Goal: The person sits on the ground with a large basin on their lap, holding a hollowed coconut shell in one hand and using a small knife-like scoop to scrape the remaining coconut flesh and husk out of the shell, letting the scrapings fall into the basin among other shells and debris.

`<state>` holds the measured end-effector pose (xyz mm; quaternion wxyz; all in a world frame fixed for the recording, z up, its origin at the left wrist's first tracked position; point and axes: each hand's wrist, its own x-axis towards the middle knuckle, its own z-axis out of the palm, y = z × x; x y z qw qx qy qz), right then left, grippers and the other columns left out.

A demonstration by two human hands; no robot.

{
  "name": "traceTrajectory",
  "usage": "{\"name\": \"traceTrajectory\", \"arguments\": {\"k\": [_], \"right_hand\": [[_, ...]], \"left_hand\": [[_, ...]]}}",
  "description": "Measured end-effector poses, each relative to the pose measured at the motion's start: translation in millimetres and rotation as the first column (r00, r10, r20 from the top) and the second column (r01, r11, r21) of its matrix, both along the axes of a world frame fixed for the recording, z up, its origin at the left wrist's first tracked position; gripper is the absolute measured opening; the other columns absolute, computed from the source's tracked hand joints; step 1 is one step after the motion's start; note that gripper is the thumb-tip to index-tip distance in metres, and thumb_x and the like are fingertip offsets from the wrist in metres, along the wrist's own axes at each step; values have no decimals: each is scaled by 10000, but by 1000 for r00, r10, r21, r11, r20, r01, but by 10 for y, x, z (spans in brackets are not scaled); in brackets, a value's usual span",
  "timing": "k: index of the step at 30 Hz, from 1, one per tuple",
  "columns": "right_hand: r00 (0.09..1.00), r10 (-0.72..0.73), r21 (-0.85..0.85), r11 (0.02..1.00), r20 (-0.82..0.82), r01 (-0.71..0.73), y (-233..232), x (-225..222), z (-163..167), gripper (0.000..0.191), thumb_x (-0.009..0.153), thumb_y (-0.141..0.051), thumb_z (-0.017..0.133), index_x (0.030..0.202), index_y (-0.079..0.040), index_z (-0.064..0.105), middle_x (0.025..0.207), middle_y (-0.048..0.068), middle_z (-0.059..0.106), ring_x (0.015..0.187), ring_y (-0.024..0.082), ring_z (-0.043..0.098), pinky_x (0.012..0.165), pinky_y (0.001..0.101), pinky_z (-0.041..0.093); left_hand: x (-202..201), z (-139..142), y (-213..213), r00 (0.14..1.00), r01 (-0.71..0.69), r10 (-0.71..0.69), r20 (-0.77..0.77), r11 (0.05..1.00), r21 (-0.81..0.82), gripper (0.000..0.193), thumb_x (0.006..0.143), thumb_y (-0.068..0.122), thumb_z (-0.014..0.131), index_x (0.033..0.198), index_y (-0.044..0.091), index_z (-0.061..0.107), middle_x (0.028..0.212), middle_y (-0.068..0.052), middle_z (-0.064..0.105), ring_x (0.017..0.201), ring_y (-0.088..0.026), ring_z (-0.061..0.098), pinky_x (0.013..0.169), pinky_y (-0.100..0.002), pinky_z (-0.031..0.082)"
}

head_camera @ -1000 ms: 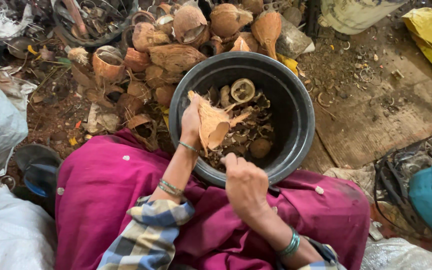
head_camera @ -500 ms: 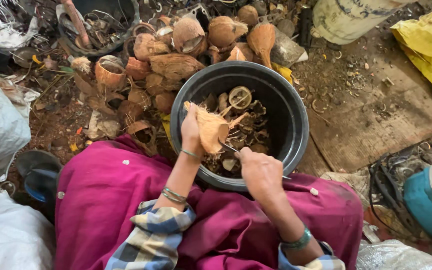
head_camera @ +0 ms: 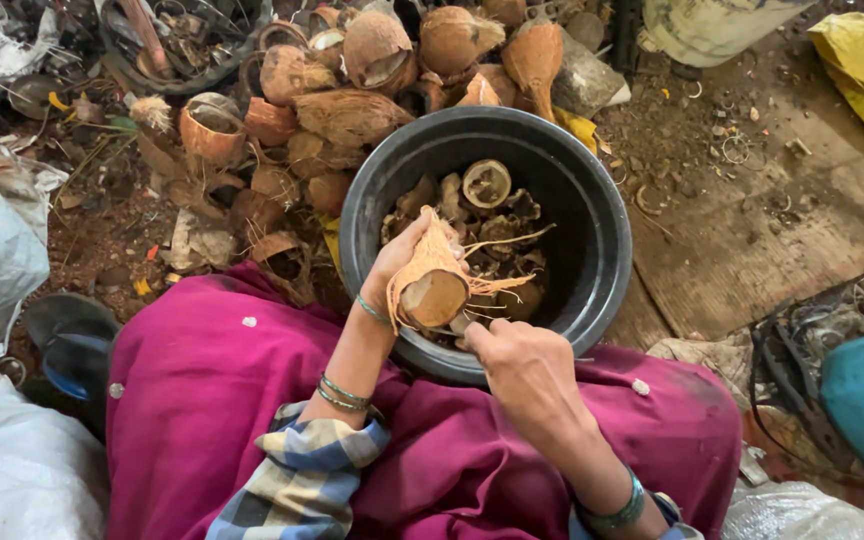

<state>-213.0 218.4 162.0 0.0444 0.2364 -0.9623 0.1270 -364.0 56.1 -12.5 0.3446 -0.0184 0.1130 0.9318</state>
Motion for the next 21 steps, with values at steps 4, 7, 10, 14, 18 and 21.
{"name": "traceTrajectory", "arguments": {"k": [4, 7, 10, 14, 18, 21], "right_hand": [[988, 86, 83, 994, -127, -76, -49, 13, 20, 204, 803, -110, 580, 980, -68, 673, 780, 94, 637, 712, 276, 652, 618, 413, 510], [977, 102, 174, 982, -186, -70, -146, 50, -17, 166, 806, -115, 588, 947, -52, 650, 772, 94, 625, 695, 256, 646, 609, 391, 516], [977, 26, 158, 987, -213, 8, -269, 92, -84, 96, 814, -111, 599, 893, -76, 640, 741, 82, 620, 691, 243, 649, 597, 385, 516], [971, -84, 107, 988, -225, 111, -361, 179, -175, 55, 890, -138, 620, 886, -93, 651, 715, 69, 633, 652, 243, 652, 573, 392, 516], [969, -139, -3, 990, -204, 141, -388, 143, -285, 45, 885, -138, 625, 909, -120, 658, 729, 74, 646, 689, 266, 673, 602, 414, 522], [968, -186, 17, 981, -166, 192, -389, 97, -321, 48, 883, -115, 611, 897, -128, 655, 741, 70, 667, 706, 273, 692, 603, 425, 529]], "left_hand": [[4, -43, 1, 995, 87, -84, 48, 994, -70, 485, 1048, 504, 495, 995, 35, 607, 824, -155, 667, 782, -342, 685, 723, -485, 597], [-19, -147, 2, 999, 42, -37, 29, 985, -167, 450, 1069, 470, 523, 1011, 36, 624, 830, -162, 669, 764, -311, 681, 735, -473, 595], [-109, -254, 24, 998, -41, 45, 54, 997, -65, 449, 1097, 435, 525, 1020, 7, 634, 863, -123, 682, 804, -279, 698, 745, -433, 597], [-134, -319, 23, 976, -206, 215, 21, 956, -212, 497, 1071, 457, 503, 1006, -14, 648, 882, -129, 712, 797, -269, 698, 739, -390, 594], [-156, -274, -74, 952, -262, 306, 27, 854, -448, 539, 1035, 469, 475, 997, -31, 673, 885, -144, 739, 774, -282, 713, 720, -383, 596], [-162, -254, -103, 879, -425, 474, -49, 733, -531, 461, 1062, 424, 497, 1017, -6, 660, 906, -130, 728, 787, -270, 712, 723, -391, 588]]}}
